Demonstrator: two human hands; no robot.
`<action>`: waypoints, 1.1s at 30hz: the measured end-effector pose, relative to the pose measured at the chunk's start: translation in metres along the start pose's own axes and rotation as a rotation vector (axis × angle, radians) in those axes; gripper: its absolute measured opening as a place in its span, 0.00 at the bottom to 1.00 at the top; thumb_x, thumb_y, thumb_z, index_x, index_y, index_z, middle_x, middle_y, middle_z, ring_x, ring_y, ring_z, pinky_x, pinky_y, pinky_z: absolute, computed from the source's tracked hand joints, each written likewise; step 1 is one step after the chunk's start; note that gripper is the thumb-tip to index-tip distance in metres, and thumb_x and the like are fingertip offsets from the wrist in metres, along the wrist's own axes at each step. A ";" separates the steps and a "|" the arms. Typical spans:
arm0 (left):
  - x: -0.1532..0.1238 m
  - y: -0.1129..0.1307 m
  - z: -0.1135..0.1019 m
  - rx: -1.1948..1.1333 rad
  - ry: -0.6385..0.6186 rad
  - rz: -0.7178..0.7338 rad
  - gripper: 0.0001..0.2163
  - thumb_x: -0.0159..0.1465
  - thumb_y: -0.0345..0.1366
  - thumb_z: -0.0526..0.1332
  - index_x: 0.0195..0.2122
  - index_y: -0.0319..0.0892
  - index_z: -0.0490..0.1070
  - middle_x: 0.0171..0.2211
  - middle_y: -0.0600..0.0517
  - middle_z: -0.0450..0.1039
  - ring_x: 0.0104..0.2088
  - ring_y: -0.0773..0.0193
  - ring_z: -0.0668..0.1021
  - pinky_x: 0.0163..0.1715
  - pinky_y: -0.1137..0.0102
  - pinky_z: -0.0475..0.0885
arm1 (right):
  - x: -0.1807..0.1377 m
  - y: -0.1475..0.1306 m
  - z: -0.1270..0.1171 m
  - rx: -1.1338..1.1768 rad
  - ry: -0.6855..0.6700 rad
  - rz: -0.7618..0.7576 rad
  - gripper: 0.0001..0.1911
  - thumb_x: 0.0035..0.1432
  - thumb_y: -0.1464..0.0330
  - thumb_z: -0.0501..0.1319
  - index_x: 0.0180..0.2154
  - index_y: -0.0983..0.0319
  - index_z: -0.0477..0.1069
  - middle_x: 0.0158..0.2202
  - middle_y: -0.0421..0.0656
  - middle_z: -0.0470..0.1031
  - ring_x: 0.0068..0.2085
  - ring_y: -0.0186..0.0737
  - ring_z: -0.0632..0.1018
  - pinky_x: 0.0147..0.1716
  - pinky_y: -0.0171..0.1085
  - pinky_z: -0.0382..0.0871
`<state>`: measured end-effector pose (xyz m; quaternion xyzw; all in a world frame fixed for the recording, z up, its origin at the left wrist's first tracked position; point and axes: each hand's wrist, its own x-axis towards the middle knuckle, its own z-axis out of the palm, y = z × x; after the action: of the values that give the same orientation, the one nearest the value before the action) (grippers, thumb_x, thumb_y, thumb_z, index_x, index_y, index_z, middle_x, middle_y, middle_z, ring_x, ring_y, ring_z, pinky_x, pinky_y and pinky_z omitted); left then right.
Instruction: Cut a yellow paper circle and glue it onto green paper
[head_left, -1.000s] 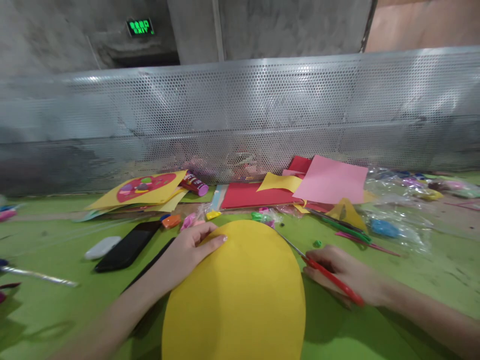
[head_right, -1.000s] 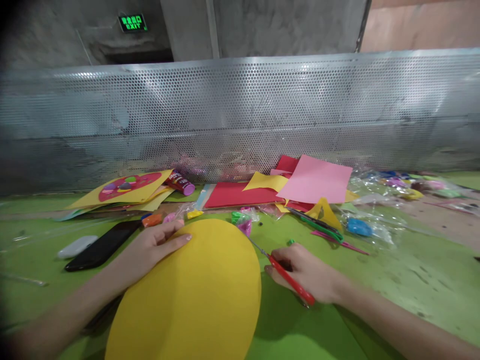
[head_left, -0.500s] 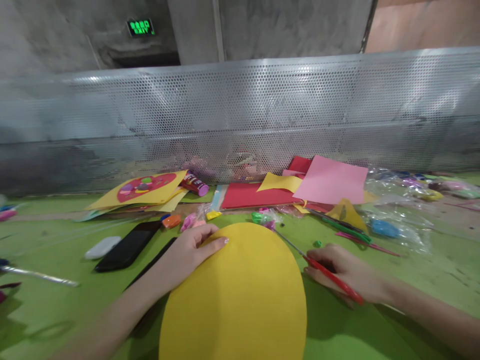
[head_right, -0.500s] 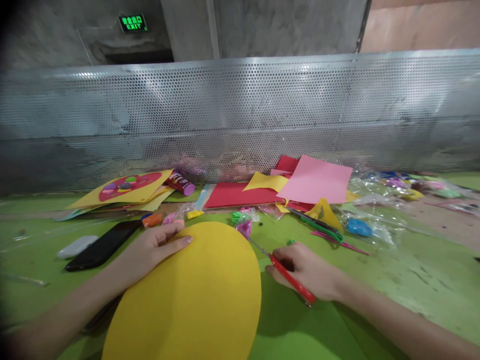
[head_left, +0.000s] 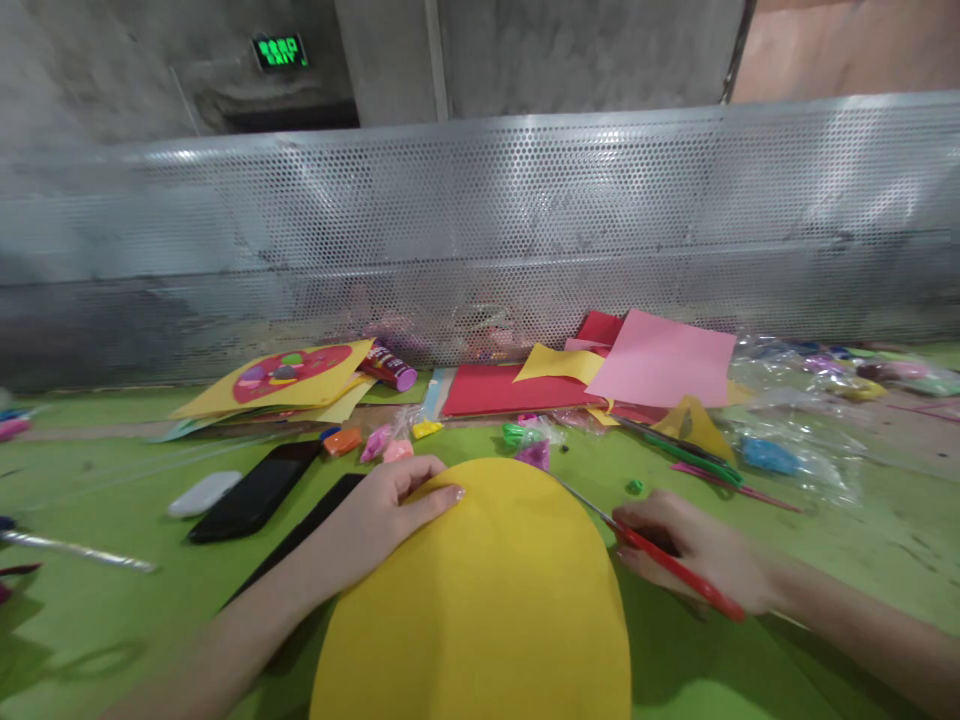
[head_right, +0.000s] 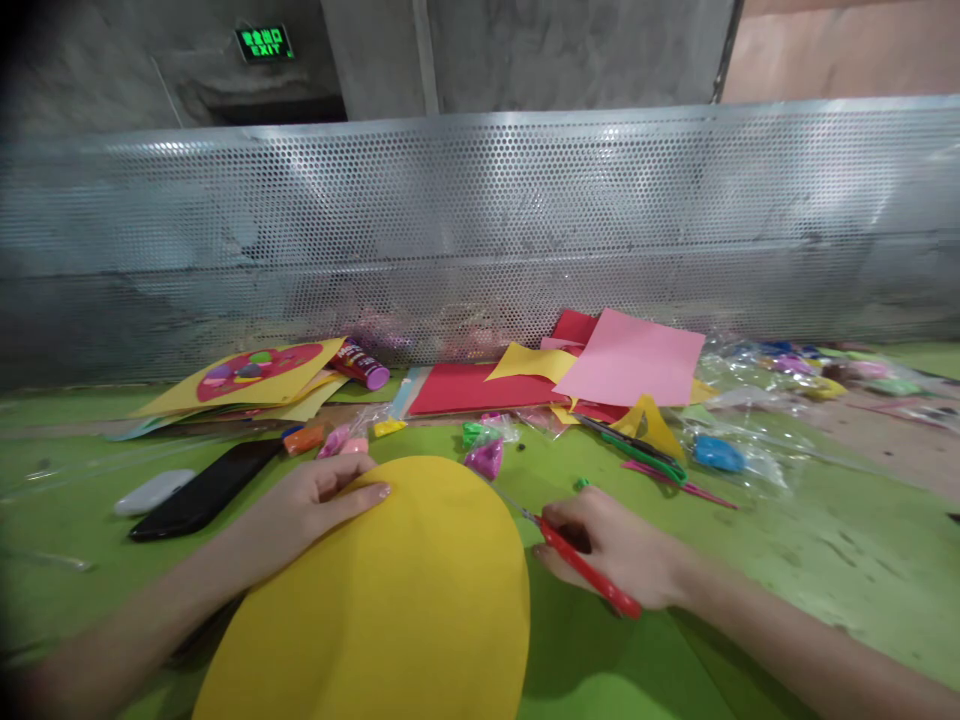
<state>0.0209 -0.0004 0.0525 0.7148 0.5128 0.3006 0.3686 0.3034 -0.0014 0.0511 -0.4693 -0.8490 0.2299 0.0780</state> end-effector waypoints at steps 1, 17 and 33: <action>0.000 0.000 0.000 -0.003 0.003 0.000 0.12 0.57 0.46 0.55 0.23 0.43 0.60 0.23 0.58 0.58 0.25 0.66 0.64 0.25 0.74 0.59 | 0.000 0.000 0.000 -0.001 0.004 0.001 0.15 0.55 0.61 0.49 0.20 0.62 0.56 0.20 0.38 0.58 0.24 0.34 0.62 0.21 0.32 0.52; 0.001 0.000 0.000 -0.017 0.019 -0.015 0.12 0.56 0.46 0.55 0.23 0.43 0.61 0.23 0.58 0.59 0.25 0.67 0.65 0.25 0.74 0.59 | 0.000 -0.003 0.000 -0.011 -0.013 0.018 0.15 0.55 0.61 0.48 0.20 0.62 0.57 0.20 0.37 0.57 0.23 0.33 0.62 0.21 0.31 0.54; 0.001 -0.001 0.000 -0.047 0.029 -0.012 0.12 0.56 0.45 0.56 0.23 0.43 0.62 0.23 0.58 0.60 0.24 0.67 0.65 0.25 0.74 0.59 | -0.001 0.002 0.004 0.004 0.068 0.028 0.18 0.54 0.57 0.50 0.21 0.63 0.63 0.20 0.39 0.62 0.24 0.35 0.64 0.21 0.31 0.57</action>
<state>0.0212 0.0006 0.0519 0.6985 0.5151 0.3207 0.3792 0.3037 -0.0023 0.0467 -0.4886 -0.8387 0.2165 0.1045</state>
